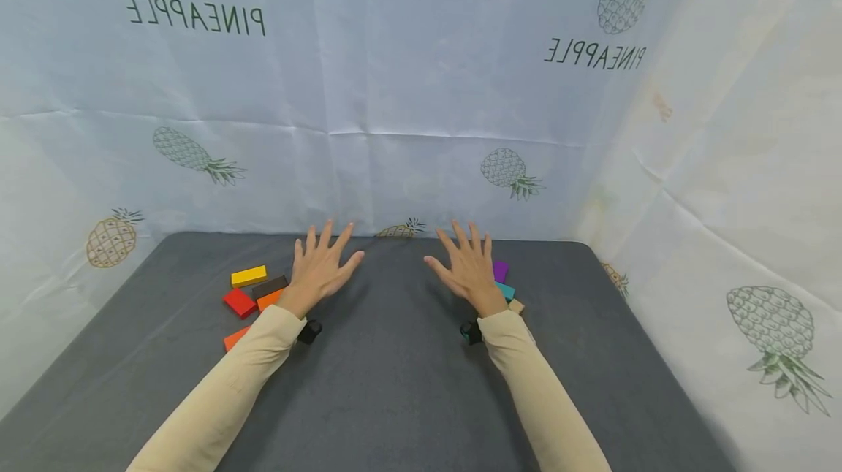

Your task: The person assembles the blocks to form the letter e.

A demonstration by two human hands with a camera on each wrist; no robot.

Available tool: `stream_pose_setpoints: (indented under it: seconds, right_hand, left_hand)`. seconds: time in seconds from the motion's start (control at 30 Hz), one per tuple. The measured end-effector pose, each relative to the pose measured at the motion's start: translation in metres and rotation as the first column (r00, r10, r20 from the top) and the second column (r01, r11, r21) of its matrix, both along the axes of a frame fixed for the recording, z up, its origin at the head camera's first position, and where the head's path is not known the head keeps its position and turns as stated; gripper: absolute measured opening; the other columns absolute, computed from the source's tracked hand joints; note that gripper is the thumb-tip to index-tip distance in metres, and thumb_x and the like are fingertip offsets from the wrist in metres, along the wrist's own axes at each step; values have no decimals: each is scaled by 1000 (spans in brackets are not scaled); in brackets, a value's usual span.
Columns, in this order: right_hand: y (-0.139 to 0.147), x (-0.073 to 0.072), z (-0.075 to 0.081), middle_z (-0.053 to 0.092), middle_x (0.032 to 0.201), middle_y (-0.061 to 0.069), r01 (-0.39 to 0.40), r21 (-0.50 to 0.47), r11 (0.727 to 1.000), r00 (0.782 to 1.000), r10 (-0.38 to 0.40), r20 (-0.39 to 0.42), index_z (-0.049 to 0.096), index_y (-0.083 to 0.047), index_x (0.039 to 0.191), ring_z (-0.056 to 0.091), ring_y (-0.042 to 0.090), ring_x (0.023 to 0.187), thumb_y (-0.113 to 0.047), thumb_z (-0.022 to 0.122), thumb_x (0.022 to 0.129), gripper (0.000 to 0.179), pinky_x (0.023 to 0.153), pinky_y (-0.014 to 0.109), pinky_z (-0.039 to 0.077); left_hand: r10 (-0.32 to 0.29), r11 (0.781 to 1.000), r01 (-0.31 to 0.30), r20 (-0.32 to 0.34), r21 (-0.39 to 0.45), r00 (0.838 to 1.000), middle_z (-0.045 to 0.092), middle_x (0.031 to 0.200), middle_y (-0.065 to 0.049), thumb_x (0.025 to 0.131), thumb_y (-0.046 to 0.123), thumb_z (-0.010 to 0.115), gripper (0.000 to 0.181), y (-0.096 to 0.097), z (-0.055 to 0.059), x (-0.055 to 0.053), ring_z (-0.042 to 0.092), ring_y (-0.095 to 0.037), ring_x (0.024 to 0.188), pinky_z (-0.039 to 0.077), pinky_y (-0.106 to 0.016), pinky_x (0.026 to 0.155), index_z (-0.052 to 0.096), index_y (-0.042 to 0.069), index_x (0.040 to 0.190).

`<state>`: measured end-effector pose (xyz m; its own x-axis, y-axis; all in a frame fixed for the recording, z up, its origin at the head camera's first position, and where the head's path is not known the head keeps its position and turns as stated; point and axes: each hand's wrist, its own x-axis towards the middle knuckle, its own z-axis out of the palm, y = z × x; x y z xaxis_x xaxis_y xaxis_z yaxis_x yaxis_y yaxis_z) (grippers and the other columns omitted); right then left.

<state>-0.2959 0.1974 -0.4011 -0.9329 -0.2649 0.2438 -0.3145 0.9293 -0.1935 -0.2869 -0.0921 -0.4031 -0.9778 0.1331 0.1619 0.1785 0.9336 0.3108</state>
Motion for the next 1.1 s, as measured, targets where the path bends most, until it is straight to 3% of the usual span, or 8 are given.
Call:
stream_pose_setpoints:
  seconds: [0.17,0.37,1.1]
  right_hand:
    - [5,7,2,21,165,13,-2,-27,1000,1000,3,12,38,-20,154,8,44,152,-55,50,98,67,117,70,1]
    - [13,12,2,26,163,15,-10,-19,1000,1000,9,-17,41,-19,153,13,44,151,-54,53,98,66,115,72,8]
    - [48,39,-4,31,159,20,-25,-147,989,999,32,44,46,-12,149,19,47,148,-44,56,98,61,115,72,9]
  left_hand:
    - [-10,1000,10,-9,11,1000,12,166,-18,102,56,38,68,-4,-2,5,5,-48,152,7,-69,118,18,27,160]
    - [-11,1000,12,-36,17,999,16,164,-20,102,54,41,67,-9,-2,11,14,-49,150,12,-69,117,22,25,160]
    - [-33,998,33,-16,57,999,30,157,-24,103,49,43,64,-25,1,32,30,-48,142,18,-67,116,25,22,159]
